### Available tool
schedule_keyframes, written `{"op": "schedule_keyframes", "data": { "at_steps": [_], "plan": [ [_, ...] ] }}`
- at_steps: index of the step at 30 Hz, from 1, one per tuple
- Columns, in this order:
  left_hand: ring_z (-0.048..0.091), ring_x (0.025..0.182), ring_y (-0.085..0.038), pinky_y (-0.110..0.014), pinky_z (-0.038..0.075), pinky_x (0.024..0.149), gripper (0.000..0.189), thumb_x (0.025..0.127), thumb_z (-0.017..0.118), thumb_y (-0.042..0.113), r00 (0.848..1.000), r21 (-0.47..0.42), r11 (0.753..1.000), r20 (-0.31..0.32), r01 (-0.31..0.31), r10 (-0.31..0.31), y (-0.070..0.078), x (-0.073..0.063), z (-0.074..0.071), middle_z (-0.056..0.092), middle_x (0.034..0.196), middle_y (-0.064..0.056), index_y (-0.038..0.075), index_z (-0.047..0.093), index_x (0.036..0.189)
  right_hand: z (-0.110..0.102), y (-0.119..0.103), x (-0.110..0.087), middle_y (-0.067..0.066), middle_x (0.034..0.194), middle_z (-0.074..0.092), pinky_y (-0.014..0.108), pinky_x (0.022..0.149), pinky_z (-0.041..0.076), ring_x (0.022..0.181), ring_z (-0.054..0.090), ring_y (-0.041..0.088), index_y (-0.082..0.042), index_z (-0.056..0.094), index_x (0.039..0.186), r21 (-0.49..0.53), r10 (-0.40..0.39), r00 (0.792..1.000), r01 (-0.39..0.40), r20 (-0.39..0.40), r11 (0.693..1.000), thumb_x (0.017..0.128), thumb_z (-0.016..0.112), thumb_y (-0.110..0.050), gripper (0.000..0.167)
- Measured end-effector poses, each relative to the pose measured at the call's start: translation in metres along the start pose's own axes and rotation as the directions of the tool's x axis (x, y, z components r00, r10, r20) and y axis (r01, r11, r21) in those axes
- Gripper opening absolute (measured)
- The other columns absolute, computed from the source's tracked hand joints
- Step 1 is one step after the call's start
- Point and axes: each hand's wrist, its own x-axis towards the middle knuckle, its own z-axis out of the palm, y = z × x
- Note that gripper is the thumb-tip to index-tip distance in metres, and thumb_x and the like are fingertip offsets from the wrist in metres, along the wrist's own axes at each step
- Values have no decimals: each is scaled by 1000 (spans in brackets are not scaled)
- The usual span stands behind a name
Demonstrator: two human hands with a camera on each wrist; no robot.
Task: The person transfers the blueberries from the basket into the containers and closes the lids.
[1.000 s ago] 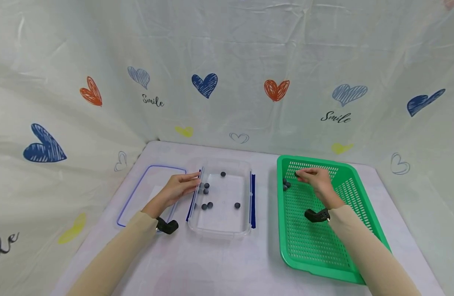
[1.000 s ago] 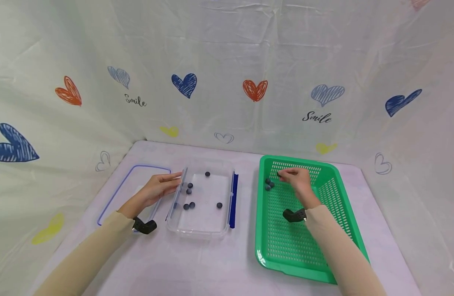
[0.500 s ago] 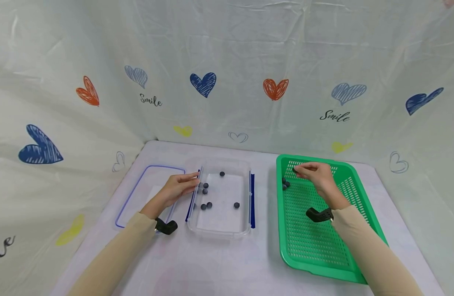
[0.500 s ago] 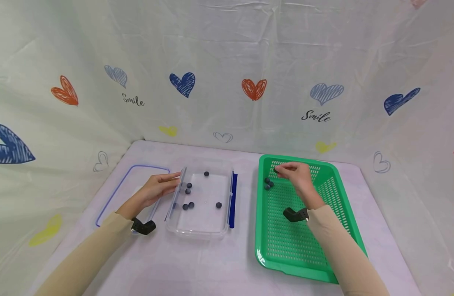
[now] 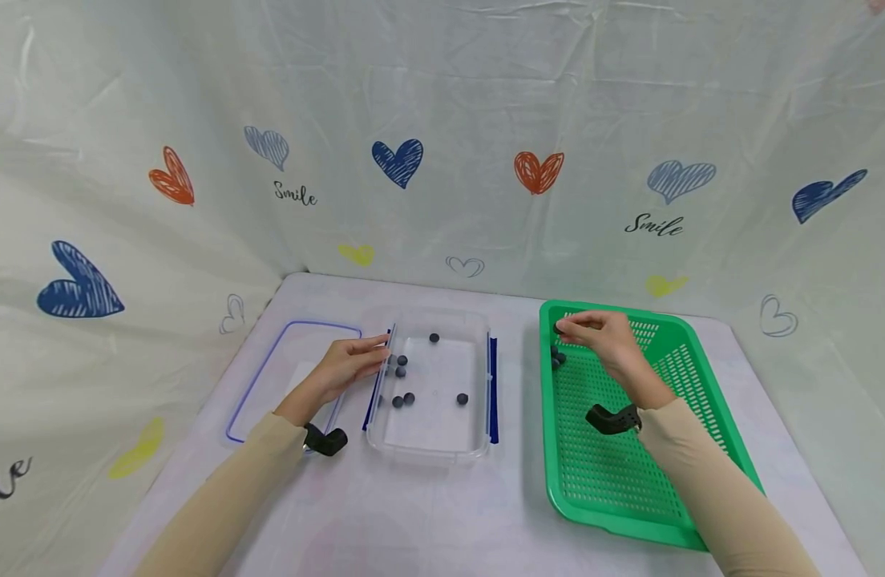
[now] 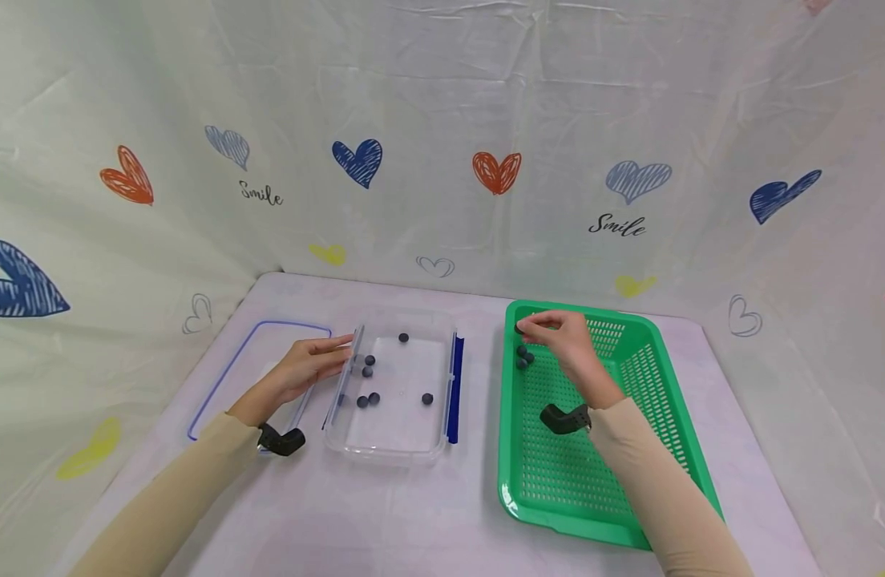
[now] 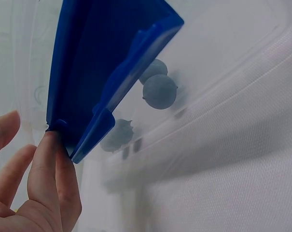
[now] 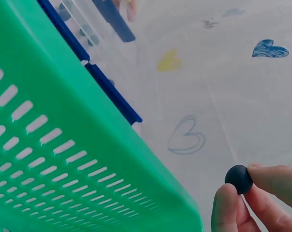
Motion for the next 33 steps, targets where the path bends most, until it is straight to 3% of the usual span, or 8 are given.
{"op": "schedule_keyframes", "data": {
  "at_steps": [7, 11, 17, 23, 33],
  "plan": [
    [57, 125, -21, -25, 53, 95, 50, 97, 68, 12, 1000, -2, 1000, -1, 2, -2, 0, 1, -1, 42, 153, -15, 2, 52, 143, 10, -7, 0, 3, 98, 69, 30, 87, 59, 87, 72, 20, 17, 61, 118, -28, 4, 999, -4, 32, 1000, 94, 71, -9, 37],
    [55, 126, -22, -25, 53, 95, 50, 97, 67, 12, 1000, -2, 1000, 5, -1, 1, 0, 1, -1, 42, 153, -16, 2, 52, 143, 17, -9, 2, 6, 101, 70, 36, 92, 57, 89, 72, 22, 15, 62, 117, -46, 11, 998, -9, 55, 999, 93, 72, -11, 37],
    [55, 127, -23, -25, 53, 95, 49, 97, 67, 11, 1000, -2, 1000, 3, -2, 2, 1, 1, -1, 42, 152, -15, 2, 52, 143, 33, -14, 4, 11, 102, 70, 39, 90, 58, 83, 72, 16, 13, 66, 114, -71, -5, 996, 11, 85, 997, 93, 73, -11, 33],
    [62, 116, -14, -25, 54, 93, 49, 97, 67, 10, 1000, -9, 1000, -6, -3, 3, 1, 0, -1, 44, 151, -16, 1, 52, 142, 51, -18, 7, 15, 105, 69, 36, 90, 58, 82, 72, 17, 9, 69, 110, -116, -27, 991, 42, 130, 992, 93, 73, -13, 28],
    [65, 105, -5, -24, 53, 93, 50, 97, 68, 11, 1000, -30, 999, 7, -22, 22, -3, 2, -2, 44, 149, -19, -2, 51, 142, 78, -19, 13, 16, 97, 71, 47, 99, 53, 81, 73, 24, 10, 71, 106, -111, -17, 984, 37, 177, 993, 90, 75, -10, 26]
  ]
}}
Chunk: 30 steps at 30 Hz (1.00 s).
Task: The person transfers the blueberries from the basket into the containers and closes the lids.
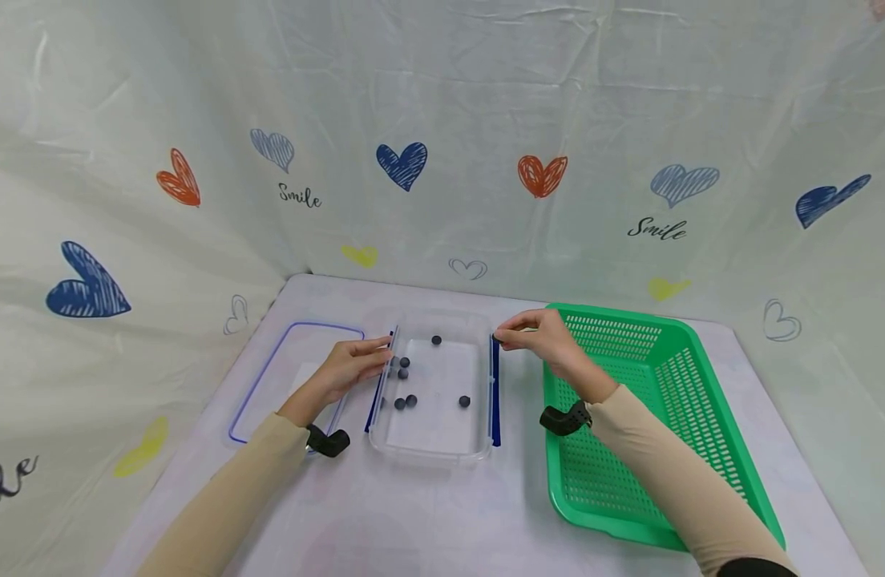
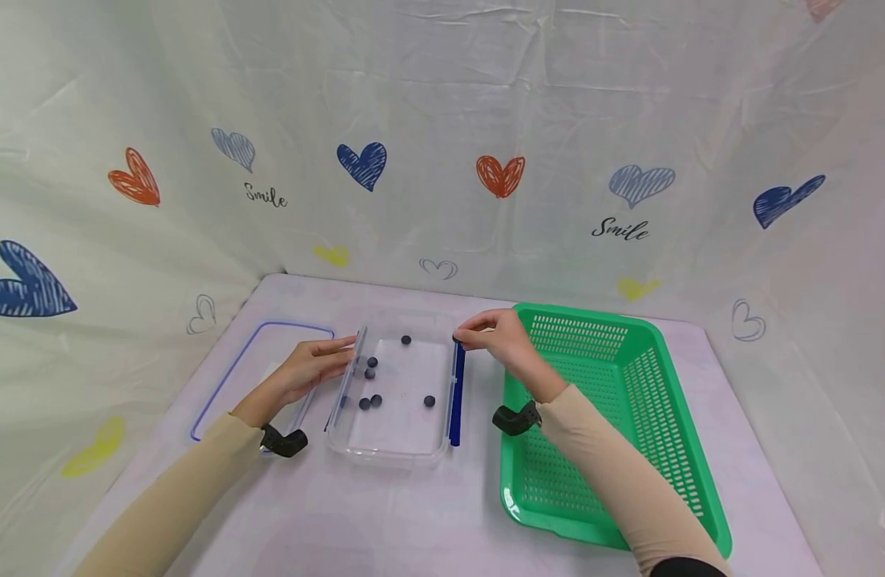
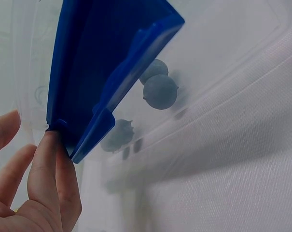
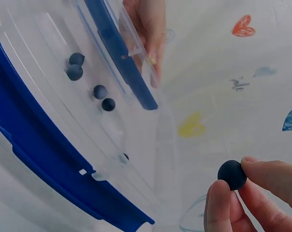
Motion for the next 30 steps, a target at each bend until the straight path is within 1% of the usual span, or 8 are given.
{"op": "schedule_keyframes", "data": {
  "at_steps": [3, 6, 12, 17, 23, 27, 30],
  "plan": [
    [65, 106, -6, -24, 54, 93, 50, 97, 68, 10, 1000, -1, 1000, -2, 0, 0, -1, 0, 0, 44, 149, -19, -2, 51, 142, 7, 0, 2, 14, 98, 71, 50, 103, 49, 88, 72, 31, 7, 72, 105, -29, 17, 1000, -17, -1, 999, 90, 76, -12, 24],
    [65, 105, -6, -24, 54, 93, 50, 96, 68, 10, 1000, 0, 1000, -4, 1, -1, -1, 1, 0, 44, 149, -20, -2, 51, 142, 13, 1, 5, 13, 98, 71, 50, 103, 49, 91, 71, 35, 4, 73, 103, -42, 33, 999, -33, -4, 999, 89, 77, -13, 22],
    [64, 106, -7, -25, 54, 93, 49, 96, 68, 10, 1000, -2, 1000, -13, 2, -2, -1, 0, 1, 44, 150, -19, -2, 52, 141, 21, 4, 9, 13, 94, 71, 51, 99, 52, 87, 71, 35, 5, 74, 99, -77, 21, 1000, -21, 3, 997, 88, 77, -10, 18],
    [64, 110, -9, -25, 54, 93, 50, 96, 69, 10, 1000, -8, 1000, -17, 8, -9, -1, 1, 1, 43, 151, -17, -2, 52, 141, 26, 6, 12, 12, 93, 70, 49, 98, 52, 87, 71, 37, 4, 74, 98, -91, 20, 1000, -19, 13, 996, 88, 77, -10, 17],
    [62, 115, -13, -26, 54, 94, 49, 96, 68, 9, 1000, -5, 1000, -18, 16, -16, 1, -1, 2, 43, 151, -17, 1, 52, 142, 29, 7, 14, 10, 89, 71, 45, 90, 55, 84, 71, 33, 1, 75, 96, -129, 27, 1000, -27, -1, 991, 88, 78, -12, 16],
    [61, 117, -15, -26, 54, 94, 50, 96, 68, 9, 1000, -8, 1000, -11, 5, -5, 0, -1, 1, 42, 151, -19, 0, 52, 142, 30, 8, 15, 10, 88, 72, 46, 87, 56, 85, 70, 33, 1, 75, 97, -136, 22, 1000, -22, -1, 990, 88, 78, -12, 17],
    [62, 116, -14, -25, 54, 93, 52, 95, 70, 11, 1000, -9, 1000, -8, -4, 4, -1, -1, 1, 40, 152, -22, -1, 51, 142, 27, 8, 14, 11, 90, 71, 44, 87, 57, 87, 69, 34, 2, 74, 99, -122, 15, 1000, -15, 7, 992, 89, 77, -13, 18]
  ]
}}
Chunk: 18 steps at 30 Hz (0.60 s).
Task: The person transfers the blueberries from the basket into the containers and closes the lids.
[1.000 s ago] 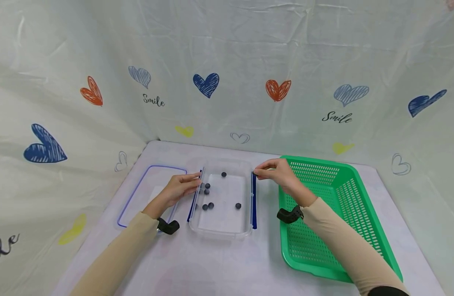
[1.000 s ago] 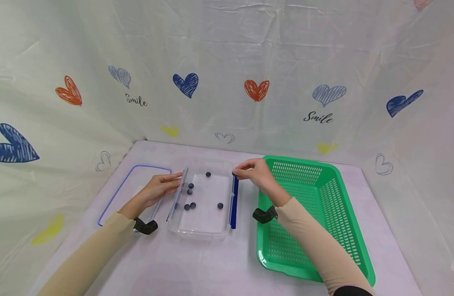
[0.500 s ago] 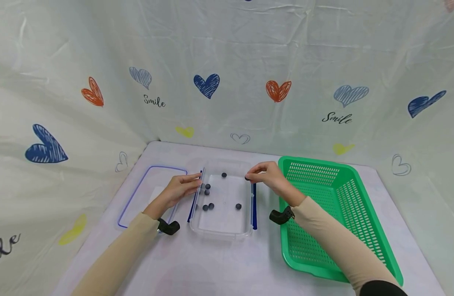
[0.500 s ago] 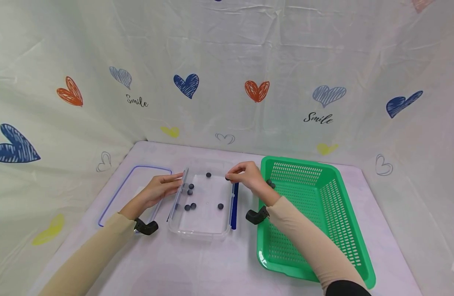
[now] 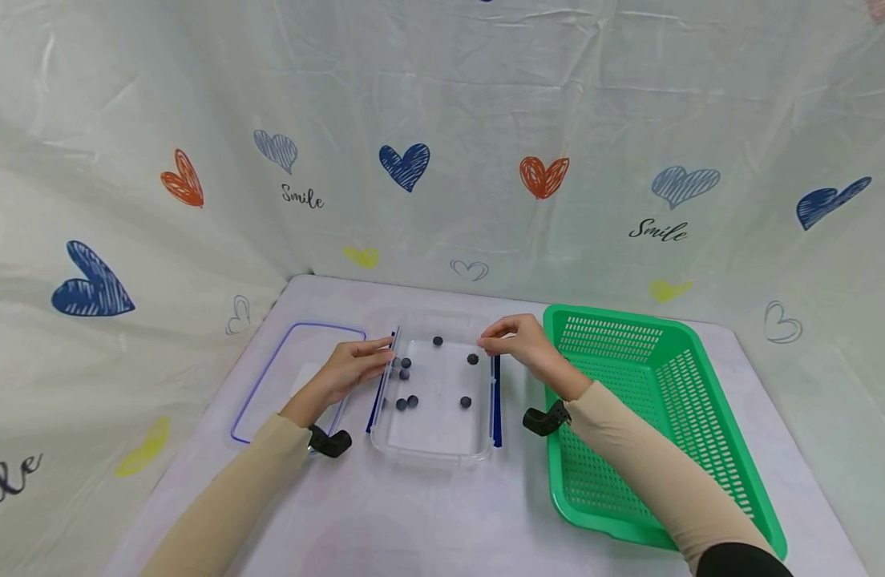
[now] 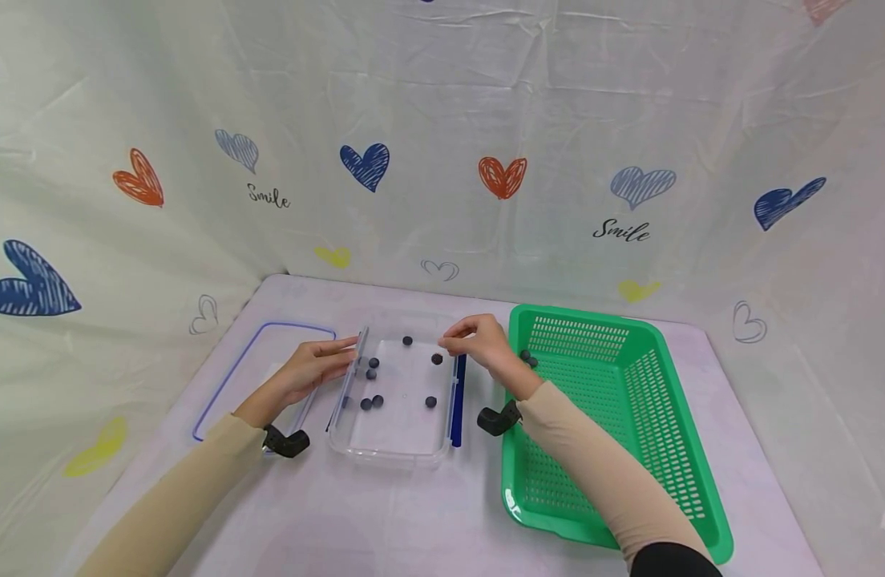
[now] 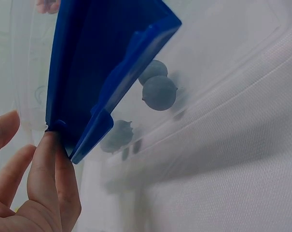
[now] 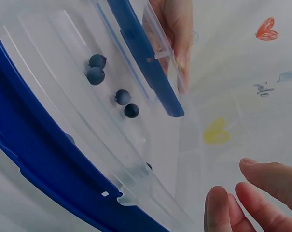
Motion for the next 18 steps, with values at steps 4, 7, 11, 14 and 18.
{"op": "schedule_keyframes", "data": {
  "at_steps": [4, 7, 11, 14, 18],
  "plan": [
    [63, 113, -11, -24, 54, 93, 53, 95, 71, 12, 1000, 2, 1000, 4, -2, 2, 2, 0, 1, 39, 153, -23, -2, 50, 142, -6, -1, -3, 13, 94, 71, 45, 91, 55, 91, 68, 34, 2, 73, 102, 36, 6, 1000, -6, 6, 999, 90, 76, -15, 21],
    [62, 114, -12, -25, 53, 94, 51, 95, 69, 10, 1000, 2, 1000, 0, 8, -8, 3, 0, 2, 40, 152, -21, -1, 51, 142, -14, 0, -4, 14, 98, 71, 48, 98, 51, 93, 69, 33, 1, 73, 104, 66, 18, 1000, -17, -7, 998, 90, 76, -16, 23],
    [61, 117, -15, -25, 53, 95, 50, 97, 68, 10, 1000, 16, 1000, -7, 18, -18, 4, 0, 2, 41, 152, -20, 0, 51, 143, -26, 2, -8, 15, 102, 71, 49, 102, 50, 88, 72, 27, 4, 71, 108, 99, 12, 999, -8, -34, 995, 92, 75, -15, 25],
    [59, 120, -17, -25, 52, 96, 50, 97, 67, 11, 1000, 23, 1000, -8, 19, -19, 4, 0, 2, 40, 152, -20, 0, 50, 143, -35, 5, -12, 14, 101, 70, 47, 99, 52, 83, 72, 21, 6, 70, 109, 116, 9, 998, -3, -56, 993, 93, 73, -15, 27],
    [58, 122, -18, -25, 53, 95, 50, 97, 67, 11, 1000, 18, 1000, -14, 26, -25, 2, -1, 2, 41, 153, -19, 0, 51, 143, -48, 12, -17, 9, 96, 70, 43, 95, 55, 79, 71, 18, 7, 69, 110, 126, 14, 996, -3, -87, 992, 93, 74, -16, 30]
  ]
}}
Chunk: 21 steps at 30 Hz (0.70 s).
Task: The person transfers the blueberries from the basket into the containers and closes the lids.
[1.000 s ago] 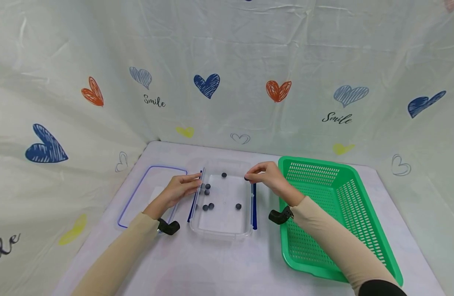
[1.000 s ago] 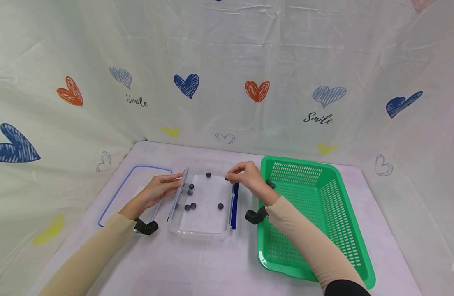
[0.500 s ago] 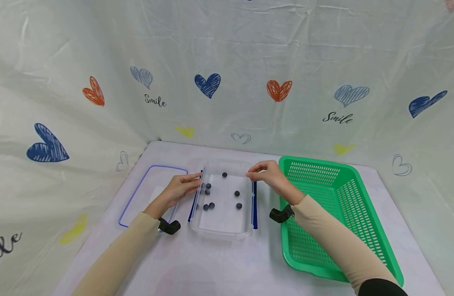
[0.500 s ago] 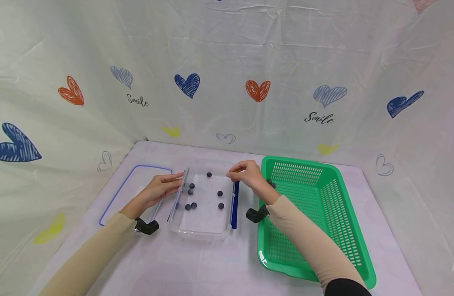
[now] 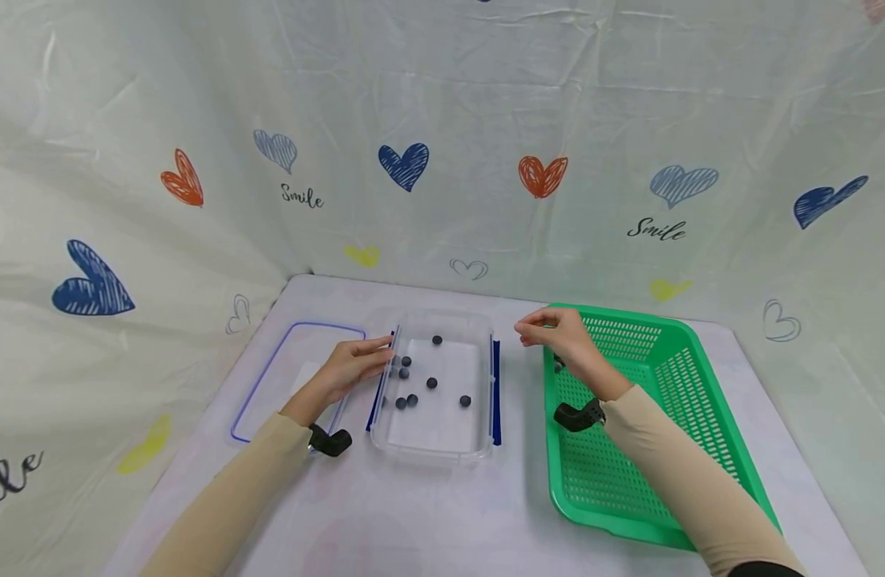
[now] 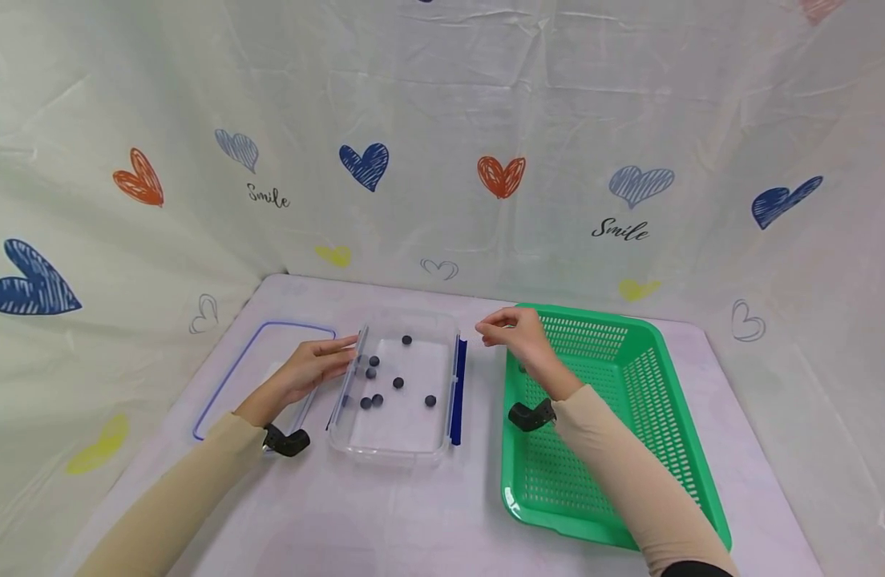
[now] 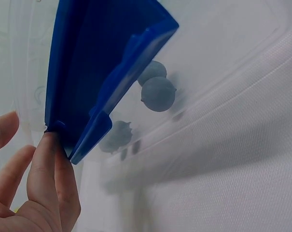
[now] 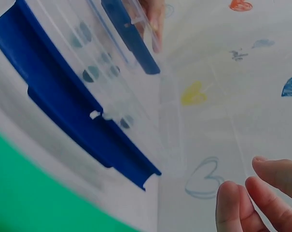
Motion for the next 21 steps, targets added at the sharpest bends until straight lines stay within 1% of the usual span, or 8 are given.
{"op": "schedule_keyframes", "data": {
  "at_steps": [4, 7, 9, 12, 14, 16, 19, 21],
  "plan": [
    [59, 122, -18, -25, 53, 94, 50, 97, 68, 11, 1000, 3, 1000, -7, 1, -1, 0, 0, 0, 42, 152, -17, 1, 52, 143, -11, 7, -3, 7, 93, 70, 43, 90, 58, 78, 70, 18, 10, 67, 111, 15, -13, 1000, 14, -26, 1000, 93, 74, -17, 33],
    [59, 121, -19, -25, 53, 94, 49, 97, 68, 10, 1000, 2, 1000, -11, -1, 1, 0, -1, 1, 44, 151, -17, 2, 53, 142, -18, 12, -5, 8, 95, 68, 41, 85, 60, 78, 69, 18, 11, 65, 111, 37, -24, 999, 26, -47, 999, 93, 73, -16, 33],
    [60, 120, -18, -26, 53, 94, 49, 97, 68, 10, 1000, 5, 1000, -13, -1, 1, 0, -1, 0, 44, 150, -18, 2, 53, 142, -23, 15, -7, 11, 97, 67, 43, 85, 60, 78, 69, 19, 13, 64, 112, 44, -31, 998, 34, -60, 998, 94, 72, -15, 34],
    [61, 118, -16, -25, 54, 94, 49, 96, 68, 11, 1000, 5, 1000, -15, 3, -3, -1, -1, 0, 44, 150, -18, 2, 53, 142, -30, 19, -9, 15, 102, 66, 37, 83, 60, 80, 69, 19, 15, 62, 117, 45, -34, 997, 37, -71, 998, 96, 70, -13, 36],
    [61, 118, -15, -25, 54, 94, 49, 96, 68, 11, 1000, 2, 1000, -14, 4, -4, -1, -1, 0, 44, 151, -17, 2, 53, 142, -34, 22, -11, 17, 105, 66, 34, 82, 60, 80, 69, 16, 15, 61, 119, 35, -31, 997, 33, -74, 999, 96, 69, -13, 37],
    [61, 117, -14, -25, 54, 94, 49, 96, 68, 11, 1000, -5, 1000, -12, 4, -4, 0, -2, 0, 44, 151, -18, 1, 53, 142, -37, 26, -12, 17, 106, 65, 28, 79, 60, 79, 68, 13, 15, 60, 121, 23, -19, 996, 21, -84, 1000, 97, 68, -14, 38],
    [62, 116, -13, -25, 54, 94, 49, 96, 68, 10, 1000, -12, 1000, -10, 2, -2, 0, -2, 1, 43, 151, -17, 1, 53, 142, -42, 33, -12, 15, 107, 64, 32, 82, 60, 79, 68, 12, 14, 61, 121, -4, 1, 994, -1, -113, 1000, 97, 68, -15, 38],
    [62, 115, -12, -25, 54, 94, 49, 96, 68, 10, 1000, -12, 1000, -8, 1, -1, 0, -2, 1, 43, 151, -17, 1, 53, 142, -45, 38, -11, 15, 109, 63, 38, 87, 59, 82, 69, 15, 13, 61, 121, -28, 17, 991, -21, -135, 999, 97, 68, -16, 39]
  ]
}}
